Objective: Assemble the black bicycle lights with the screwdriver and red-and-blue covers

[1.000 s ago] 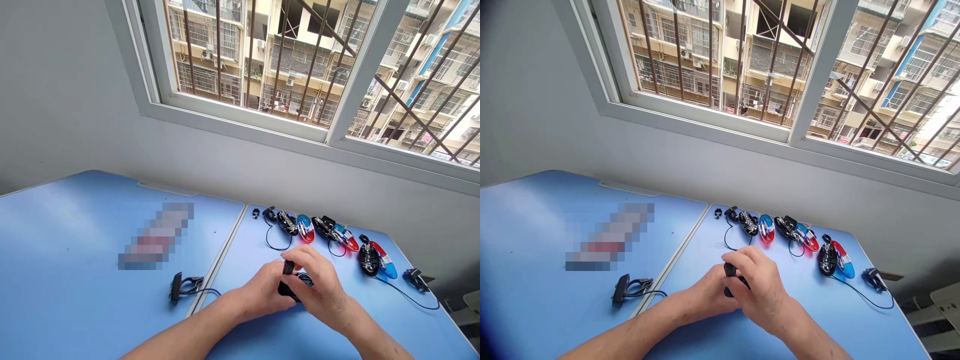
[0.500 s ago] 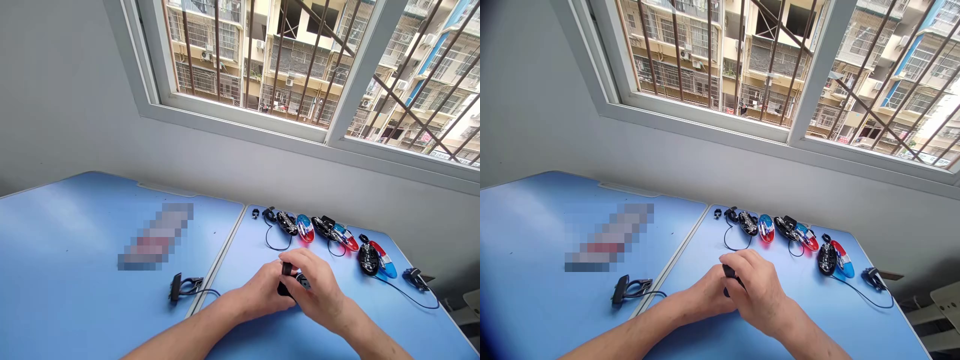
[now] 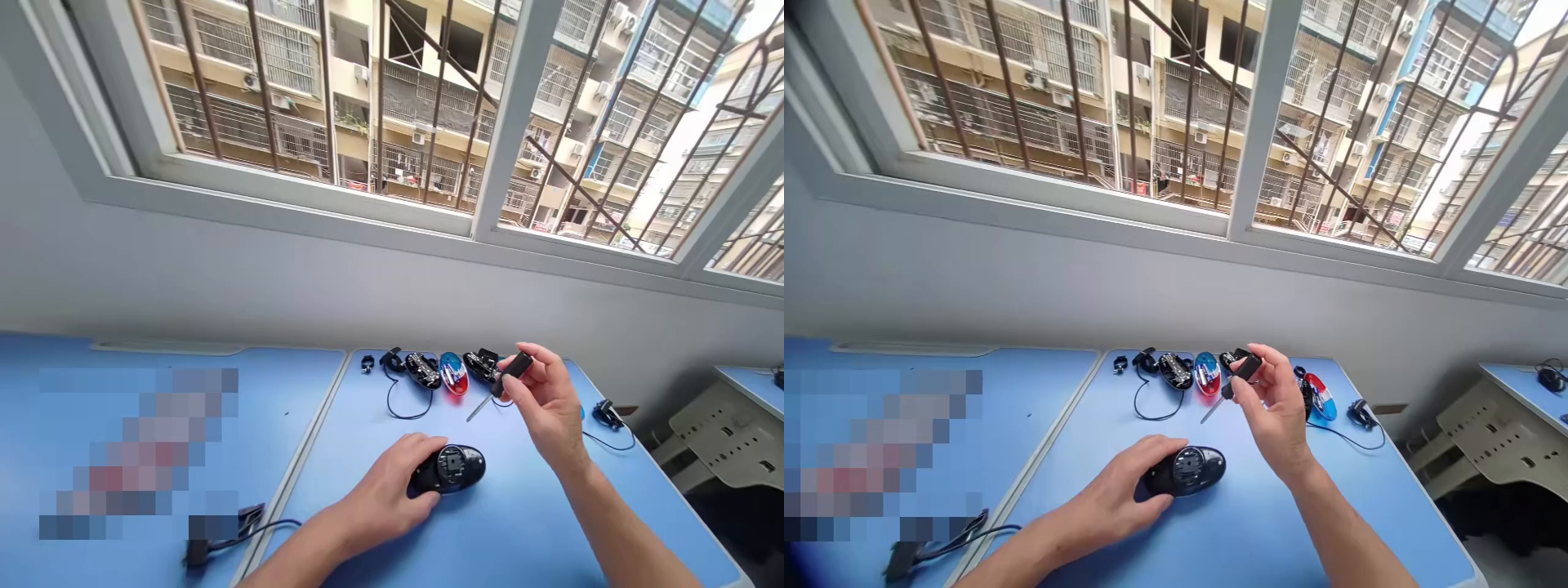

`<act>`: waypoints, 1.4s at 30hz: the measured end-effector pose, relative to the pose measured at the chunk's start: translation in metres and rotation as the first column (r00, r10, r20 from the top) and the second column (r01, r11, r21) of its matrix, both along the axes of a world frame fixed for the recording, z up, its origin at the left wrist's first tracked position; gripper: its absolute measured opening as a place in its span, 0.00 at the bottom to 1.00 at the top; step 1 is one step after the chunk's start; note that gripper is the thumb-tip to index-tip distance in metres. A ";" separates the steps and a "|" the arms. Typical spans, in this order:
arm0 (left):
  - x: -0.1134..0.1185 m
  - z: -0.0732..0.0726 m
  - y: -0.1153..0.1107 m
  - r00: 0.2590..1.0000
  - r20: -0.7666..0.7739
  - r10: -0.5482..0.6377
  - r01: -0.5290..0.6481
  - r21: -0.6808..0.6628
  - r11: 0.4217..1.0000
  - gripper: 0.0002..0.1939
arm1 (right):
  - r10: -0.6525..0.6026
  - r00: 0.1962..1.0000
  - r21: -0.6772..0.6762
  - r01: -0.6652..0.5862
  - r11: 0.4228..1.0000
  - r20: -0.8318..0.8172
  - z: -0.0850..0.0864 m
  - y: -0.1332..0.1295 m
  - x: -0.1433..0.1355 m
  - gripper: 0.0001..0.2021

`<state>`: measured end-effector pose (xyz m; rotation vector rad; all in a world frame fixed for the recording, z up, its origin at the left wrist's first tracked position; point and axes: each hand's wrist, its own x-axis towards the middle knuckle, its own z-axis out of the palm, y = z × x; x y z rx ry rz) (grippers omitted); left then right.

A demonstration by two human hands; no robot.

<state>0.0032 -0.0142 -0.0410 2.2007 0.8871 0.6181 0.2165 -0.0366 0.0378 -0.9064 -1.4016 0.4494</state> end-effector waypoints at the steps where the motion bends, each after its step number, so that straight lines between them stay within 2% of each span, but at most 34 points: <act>1: 0.000 0.000 0.000 1.000 0.005 -0.018 0.018 0.004 1.000 0.30 | -0.026 1.000 -0.020 0.026 0.999 0.007 -0.007 0.000 0.006 0.17; 6: 0.002 -0.002 0.001 1.000 0.002 -0.016 0.016 -0.067 0.998 0.27 | -0.104 0.995 -0.042 0.104 0.994 0.007 -0.040 0.000 0.022 0.17; 10: 0.003 -0.009 0.002 0.999 0.030 0.017 -0.015 -0.067 0.998 0.26 | -0.120 0.992 -0.030 0.121 0.992 0.034 -0.050 -0.006 0.025 0.16; 13: 0.002 -0.010 0.001 0.999 0.049 0.022 -0.020 -0.039 0.999 0.25 | -0.117 0.991 -0.017 0.119 0.993 0.059 -0.052 -0.013 0.027 0.16; 18: 0.002 -0.003 -0.002 0.999 0.032 0.040 -0.038 -0.056 0.998 0.23 | -0.084 0.987 0.057 0.077 0.995 0.135 -0.052 -0.023 0.025 0.18; 28: 0.002 -0.002 -0.001 0.998 0.047 0.043 -0.041 -0.055 0.998 0.25 | -0.072 0.960 0.088 0.049 0.995 0.271 -0.056 -0.027 0.020 0.19; 36: 0.002 0.002 -0.001 0.998 0.027 0.049 -0.046 -0.078 0.996 0.23 | -0.100 0.953 0.103 0.073 0.992 0.285 -0.056 -0.024 0.017 0.17; 42: 0.002 -0.001 -0.001 0.998 0.030 0.054 -0.052 -0.061 0.997 0.23 | -0.104 0.955 0.109 0.076 0.991 0.279 -0.057 -0.022 0.016 0.17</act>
